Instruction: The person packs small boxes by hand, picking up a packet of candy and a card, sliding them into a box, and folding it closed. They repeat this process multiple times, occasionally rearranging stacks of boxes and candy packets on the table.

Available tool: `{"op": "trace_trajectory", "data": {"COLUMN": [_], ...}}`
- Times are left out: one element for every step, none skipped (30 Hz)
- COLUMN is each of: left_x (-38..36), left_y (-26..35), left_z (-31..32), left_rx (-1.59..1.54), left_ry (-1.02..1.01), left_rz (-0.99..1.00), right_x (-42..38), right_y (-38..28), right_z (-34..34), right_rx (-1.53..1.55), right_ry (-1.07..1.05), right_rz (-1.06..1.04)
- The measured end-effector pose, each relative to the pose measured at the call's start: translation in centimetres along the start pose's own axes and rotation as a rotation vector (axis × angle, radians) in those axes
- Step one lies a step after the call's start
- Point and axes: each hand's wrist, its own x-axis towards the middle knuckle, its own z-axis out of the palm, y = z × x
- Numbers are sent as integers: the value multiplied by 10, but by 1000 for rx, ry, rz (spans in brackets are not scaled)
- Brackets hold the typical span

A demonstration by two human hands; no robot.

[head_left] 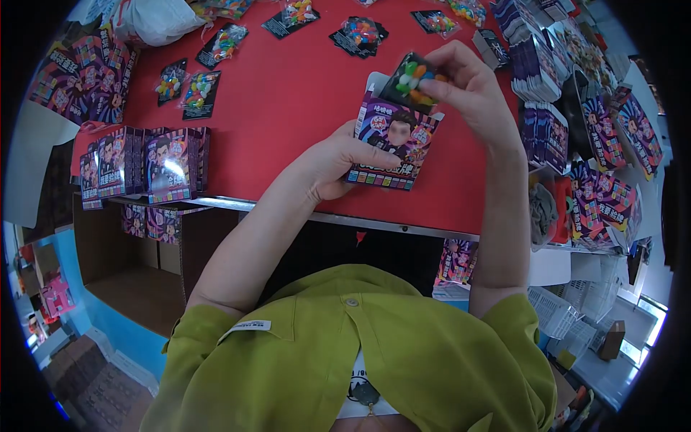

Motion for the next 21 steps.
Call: {"op": "trace_trajectory", "data": {"left_x": [0, 1, 0, 0, 0, 1, 3, 3, 0, -3, -4, -7, -12, -16, -19, -21, -23, -22, -22, -20, -19], "left_y": [1, 1, 3, 4, 6, 5, 3, 2, 3, 5, 4, 1, -2, -6, -11, -16, -21, -28, -33, -36, -35], "left_z": [0, -1, -3, -6, -9, -12, -17, -20, -18, -14, -11, -11, -13, -15, -14, -14, -15, -15, -18, -21, -19], "left_rx": [51, 102, 97, 156, 216, 211, 237, 263, 262, 471, 679, 676, 700, 726, 728, 461, 194, 287, 288, 255, 223], "left_ry": [3, 8, 8, -29, -66, -63, -73, -81, -76, -61, -51, -57, -63, -67, -70, -62, -51, 28, 30, 62, 91], "left_rz": [31, 64, 63, 89, 118, 122, 143, 161, 159, 192, 223, 218, 338, 458, 452, 483, 508, 555, 552, 540, 529], "right_x": [-2, -2, -3, -5, -10, -14, -17, -22, -29, -35, -40, -45, -50, -55, -60, -65, -69, -71, -73, -75, -77], "right_y": [-4, -4, 0, 3, 4, 5, 5, 3, 1, 0, 1, 6, 10, 15, 20, 24, 26, 25, 21, 17, 14], "right_z": [5, 12, 21, 26, 28, 30, 33, 39, 46, 52, 57, 64, 70, 76, 81, 85, 89, 91, 92, 92, 93], "right_rx": [-72, -75, -164, -252, -253, -374, -491, -486, -415, -348, -349, -505, -660, -724, -723, -683, -641, -637, -619, -605, -609], "right_ry": [-94, -94, -49, -3, -6, 21, 46, 40, 41, 48, 53, 73, 90, 142, 147, 237, 327, 327, 307, 289, 293], "right_rz": [5, 9, -135, -279, -276, -275, -277, -278, -290, -299, -292, -375, -459, -540, -536, -527, -517, -513, -541, -570, -570]}}
